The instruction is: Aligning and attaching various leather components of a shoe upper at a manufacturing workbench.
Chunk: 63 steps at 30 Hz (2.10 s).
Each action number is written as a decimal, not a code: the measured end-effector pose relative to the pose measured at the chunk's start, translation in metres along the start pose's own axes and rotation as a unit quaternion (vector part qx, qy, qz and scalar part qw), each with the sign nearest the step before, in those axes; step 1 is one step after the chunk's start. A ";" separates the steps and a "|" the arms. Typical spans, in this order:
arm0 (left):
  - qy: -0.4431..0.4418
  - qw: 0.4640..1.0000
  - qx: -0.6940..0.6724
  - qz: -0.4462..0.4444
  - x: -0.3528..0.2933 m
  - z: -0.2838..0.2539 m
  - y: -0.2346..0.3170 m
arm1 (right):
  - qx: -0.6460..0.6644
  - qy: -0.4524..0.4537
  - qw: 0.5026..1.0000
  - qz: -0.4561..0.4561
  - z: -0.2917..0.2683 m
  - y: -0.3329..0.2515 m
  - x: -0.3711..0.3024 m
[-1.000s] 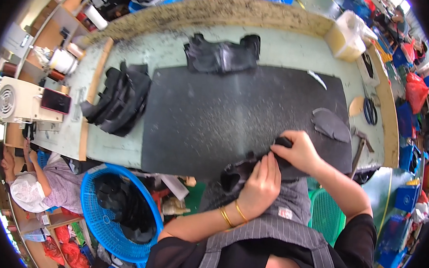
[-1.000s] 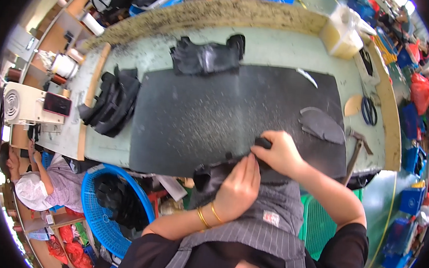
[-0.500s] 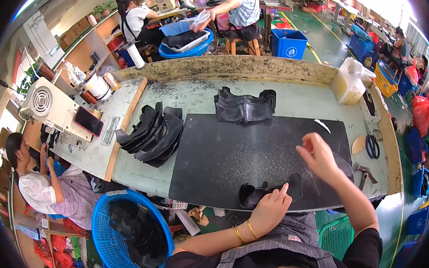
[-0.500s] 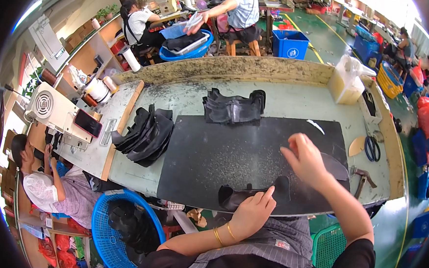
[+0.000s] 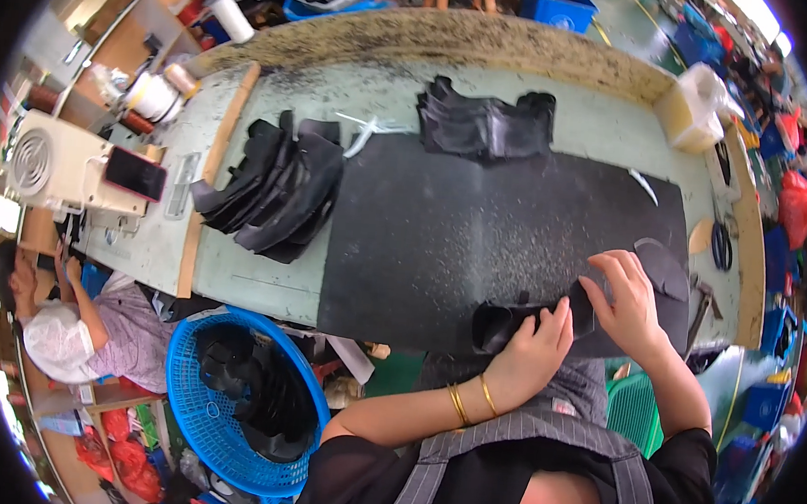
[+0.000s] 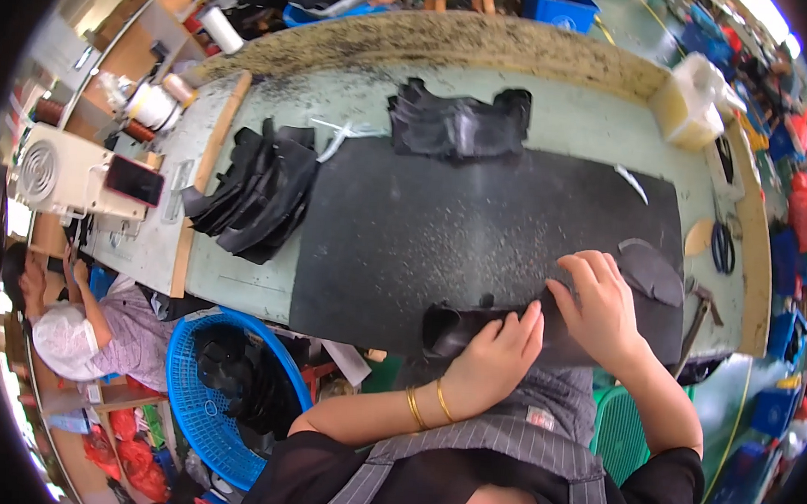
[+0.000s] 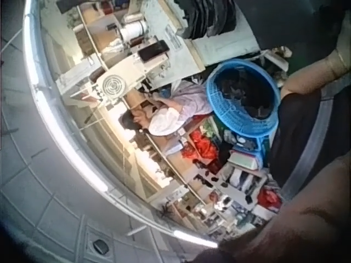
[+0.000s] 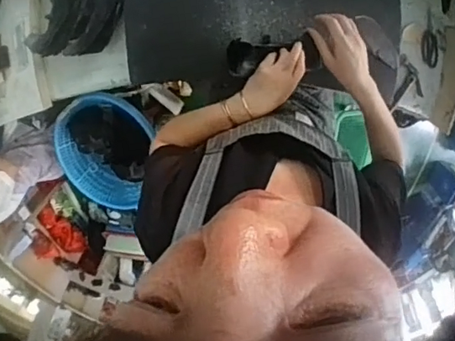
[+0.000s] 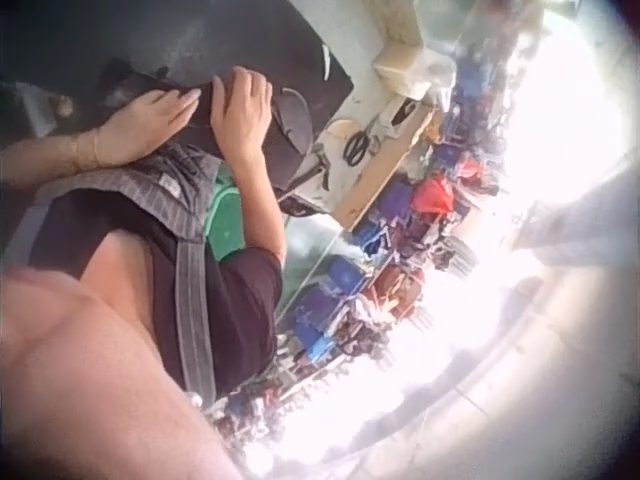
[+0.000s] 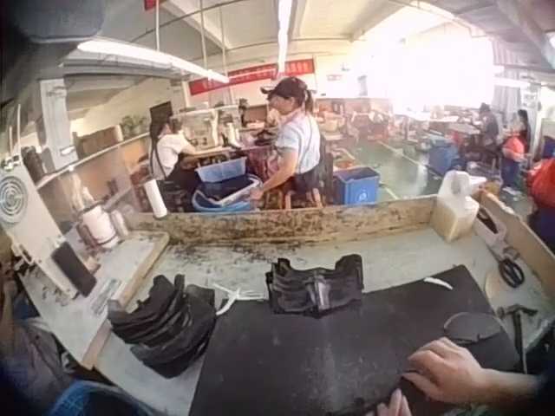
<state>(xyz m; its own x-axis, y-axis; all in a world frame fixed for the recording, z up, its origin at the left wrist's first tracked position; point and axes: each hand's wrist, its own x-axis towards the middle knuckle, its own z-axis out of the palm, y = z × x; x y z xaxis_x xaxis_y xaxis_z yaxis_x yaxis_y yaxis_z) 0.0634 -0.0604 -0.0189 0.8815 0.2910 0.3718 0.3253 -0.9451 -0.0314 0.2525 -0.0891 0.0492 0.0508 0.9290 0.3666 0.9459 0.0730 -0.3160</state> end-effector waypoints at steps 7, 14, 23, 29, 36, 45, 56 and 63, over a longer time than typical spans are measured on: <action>-0.026 0.999 0.018 0.019 0.007 -0.008 -0.005 | 0.250 -0.011 0.931 0.265 0.022 0.009 -0.044; -0.046 0.999 0.007 0.024 0.007 -0.011 -0.002 | 0.193 0.022 0.973 0.120 0.029 0.004 -0.054; -0.056 0.997 0.038 0.041 0.008 -0.014 -0.002 | 0.098 -0.008 0.979 0.179 0.035 0.006 -0.046; -0.027 0.997 -0.054 0.047 0.006 -0.016 -0.009 | 0.255 -0.026 0.967 -0.003 0.026 -0.018 -0.056; -0.023 0.984 -0.163 0.065 -0.020 -0.048 -0.047 | 0.194 -0.090 0.973 -0.089 0.025 -0.033 -0.038; -0.139 0.962 -0.235 -0.011 -0.032 -0.101 -0.122 | 0.125 -0.122 0.976 -0.129 0.042 -0.061 -0.029; 0.247 0.903 -0.239 -0.258 -0.036 -0.029 -0.083 | 0.018 -0.035 0.999 -0.004 0.068 -0.080 -0.004; 0.113 0.959 -0.211 -0.152 -0.052 -0.024 -0.064 | 0.076 -0.058 0.995 0.020 0.067 -0.075 0.012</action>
<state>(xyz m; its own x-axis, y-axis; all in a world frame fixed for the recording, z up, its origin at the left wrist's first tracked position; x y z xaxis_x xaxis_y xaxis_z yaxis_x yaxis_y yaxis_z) -0.0117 -0.0189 -0.0137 0.6554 0.5679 0.4979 0.3456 -0.8117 0.4709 0.1609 -0.0593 0.0190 0.0414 0.9674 0.2499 0.8842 0.0810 -0.4599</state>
